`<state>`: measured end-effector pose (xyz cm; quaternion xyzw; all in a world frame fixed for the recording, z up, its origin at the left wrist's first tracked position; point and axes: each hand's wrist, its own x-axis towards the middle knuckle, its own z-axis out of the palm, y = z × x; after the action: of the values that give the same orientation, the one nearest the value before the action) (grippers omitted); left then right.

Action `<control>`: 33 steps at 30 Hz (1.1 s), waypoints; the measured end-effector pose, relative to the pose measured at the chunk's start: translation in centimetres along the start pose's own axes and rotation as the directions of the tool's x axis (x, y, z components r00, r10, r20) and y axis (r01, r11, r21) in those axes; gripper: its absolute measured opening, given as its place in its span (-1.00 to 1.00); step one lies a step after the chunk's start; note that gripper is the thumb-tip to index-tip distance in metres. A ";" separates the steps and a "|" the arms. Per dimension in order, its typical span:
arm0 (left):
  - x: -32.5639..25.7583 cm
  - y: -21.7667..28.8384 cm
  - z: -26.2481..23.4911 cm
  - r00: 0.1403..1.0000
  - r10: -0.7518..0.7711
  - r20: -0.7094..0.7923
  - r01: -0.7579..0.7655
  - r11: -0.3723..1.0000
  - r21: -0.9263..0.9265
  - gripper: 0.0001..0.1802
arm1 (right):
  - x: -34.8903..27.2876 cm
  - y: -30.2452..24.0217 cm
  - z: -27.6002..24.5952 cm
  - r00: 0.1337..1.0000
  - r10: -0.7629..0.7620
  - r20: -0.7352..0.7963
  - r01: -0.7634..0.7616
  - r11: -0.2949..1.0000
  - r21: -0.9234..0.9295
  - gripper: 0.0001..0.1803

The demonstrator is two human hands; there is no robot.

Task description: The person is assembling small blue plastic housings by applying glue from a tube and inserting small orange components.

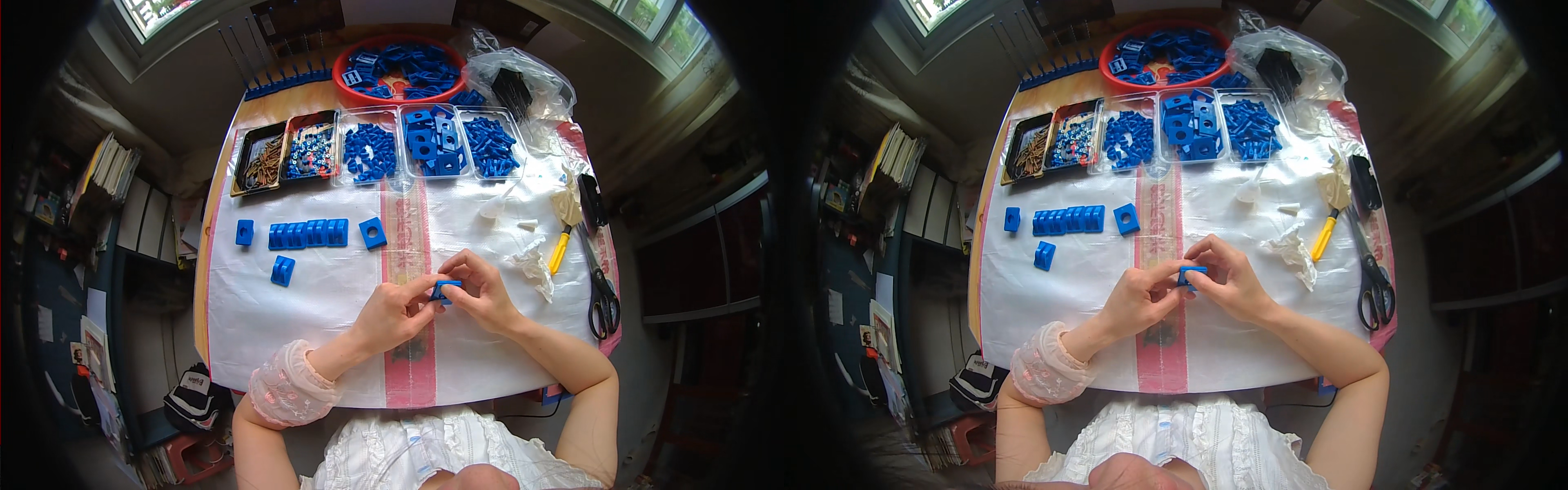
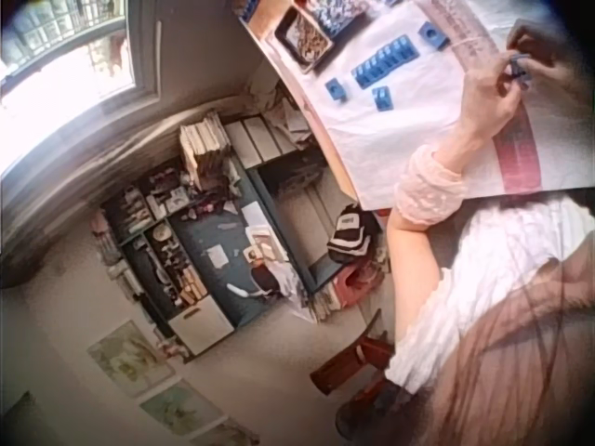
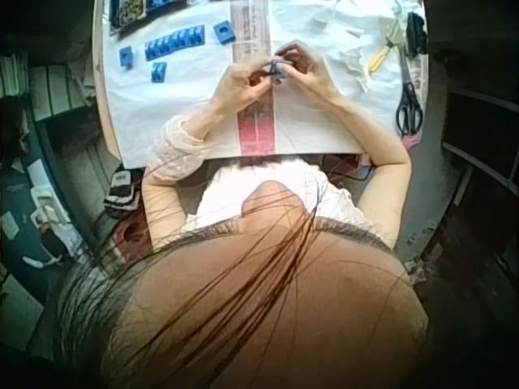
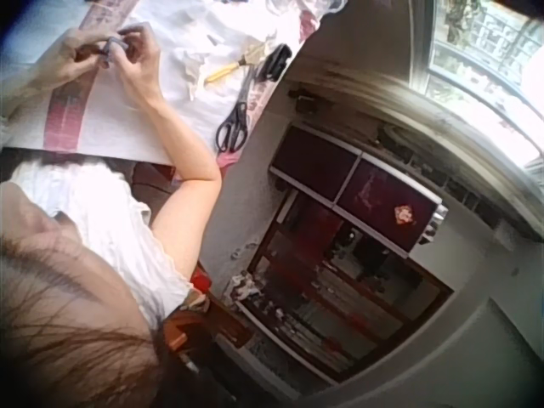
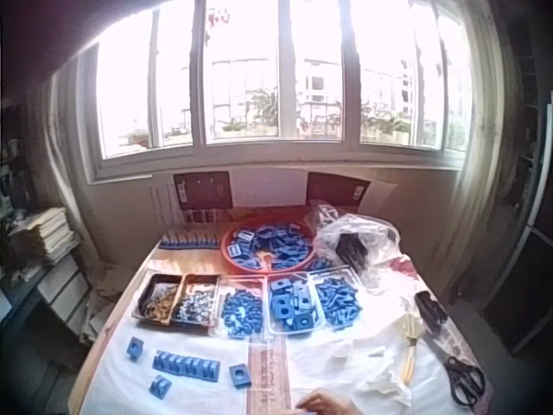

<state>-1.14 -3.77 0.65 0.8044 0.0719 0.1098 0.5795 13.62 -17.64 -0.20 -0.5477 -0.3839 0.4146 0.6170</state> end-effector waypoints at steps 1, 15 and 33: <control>0.0 0.0 0.1 1.000 0.006 -0.023 -0.006 1.000 0.010 -0.59 | 0.1 0.0 0.0 1.000 -0.003 0.000 0.003 1.000 0.000 -0.77; 0.0 0.4 -0.4 1.000 -0.001 0.020 -0.001 0.997 0.075 -0.51 | 0.1 -0.1 0.2 1.000 -0.012 0.000 0.012 1.000 -0.003 -0.78; 0.4 -0.2 -0.8 0.971 -0.206 0.125 0.241 0.833 -0.498 -0.57 | 0.0 -0.6 -0.5 0.999 0.038 -0.028 -0.039 0.999 -0.008 -0.74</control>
<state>-0.94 -2.83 0.72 0.6115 0.1145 0.0299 0.7823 14.17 -17.89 0.37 -0.5632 -0.3664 0.4171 0.6120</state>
